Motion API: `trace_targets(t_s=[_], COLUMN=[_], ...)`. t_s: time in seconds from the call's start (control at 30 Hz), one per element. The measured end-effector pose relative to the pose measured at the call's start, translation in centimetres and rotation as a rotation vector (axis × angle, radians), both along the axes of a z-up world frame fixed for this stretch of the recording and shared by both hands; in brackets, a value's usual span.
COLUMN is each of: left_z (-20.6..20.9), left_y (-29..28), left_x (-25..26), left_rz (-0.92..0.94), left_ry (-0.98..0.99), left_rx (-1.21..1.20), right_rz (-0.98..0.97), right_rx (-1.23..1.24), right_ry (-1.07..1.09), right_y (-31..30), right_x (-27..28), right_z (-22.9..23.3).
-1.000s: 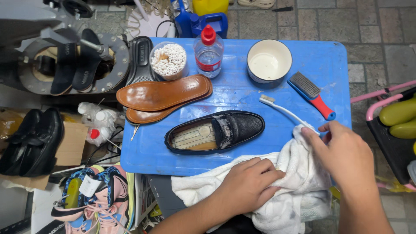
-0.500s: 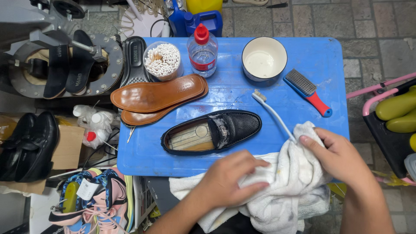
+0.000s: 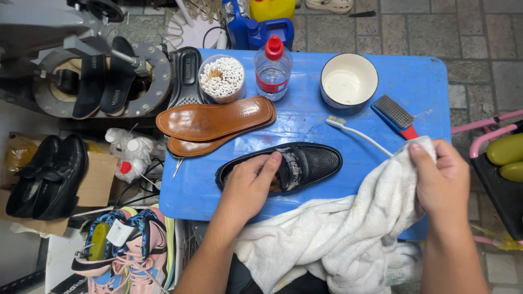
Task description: The person cleans a black leather loafer and a brown leather insole using a white cloth and a toothbrush. They wipe the shoe's exterior and interior, then apply a white cleaning paste from a bowl to the shoe and insole, scrubbing with the toothbrush and wiping with the cloth.
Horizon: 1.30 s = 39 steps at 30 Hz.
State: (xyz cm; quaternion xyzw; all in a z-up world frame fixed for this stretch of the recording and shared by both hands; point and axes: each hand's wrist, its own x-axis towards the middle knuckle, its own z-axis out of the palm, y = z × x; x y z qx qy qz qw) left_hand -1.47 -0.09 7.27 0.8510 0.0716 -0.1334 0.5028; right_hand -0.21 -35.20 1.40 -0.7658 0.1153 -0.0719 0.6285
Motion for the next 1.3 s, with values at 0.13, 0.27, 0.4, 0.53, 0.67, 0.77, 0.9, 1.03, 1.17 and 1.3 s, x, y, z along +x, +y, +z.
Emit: trace_targets(t_s=[0.13, 0.27, 0.4, 0.53, 0.67, 0.77, 0.9, 1.03, 1.17, 1.3], left_z=[0.0, -0.2, -0.2, -0.2, -0.7, -1.5, -4.1, -5.4, -5.5, -5.7], left_y=[0.1, 0.0, 0.1, 0.0, -0.1, 0.2, 0.4, 0.6, 1.3, 1.3], left_x=[0.3, 0.3, 0.5, 0.7, 0.5, 0.7, 0.8, 1.1, 1.5, 1.1], left_rz=[-0.027, -0.033, -0.046, -0.04, -0.039, -0.053, -0.1, -0.071, -0.077, -0.132], left_ry=[0.043, 0.034, 0.057, 0.121, 0.036, 0.096, 0.309, 0.374, 0.464, 0.422], left_rx=[0.023, 0.074, 0.075, 0.094, 0.088, 0.098, -0.767, -1.196, -1.279, -1.329], right_rz=[0.069, 0.07, 0.047, 0.091, 0.31, 0.25, 0.198, 0.434, 0.752, 0.94], right_rx=[0.029, 0.13, 0.226, 0.071, -0.324, -0.702, 0.094, 0.362, 0.049, -0.403], right_ry=[0.136, 0.201, 0.003, 0.117, 0.272, 0.47, -0.016, -0.048, -0.126, -0.228], right_y=[-1.5, -6.2, -8.5, -7.1, -5.1, -4.5, -1.0, 5.7, 11.7, 14.6], right_x=[0.0, -1.3, -2.9, -3.2, -1.6, -1.4, -0.5, 1.9, 4.2, 5.4], right_z=[-1.7, -2.1, -0.8, 3.4, 4.5, 5.8, 4.9, 3.1, 2.9, 3.3])
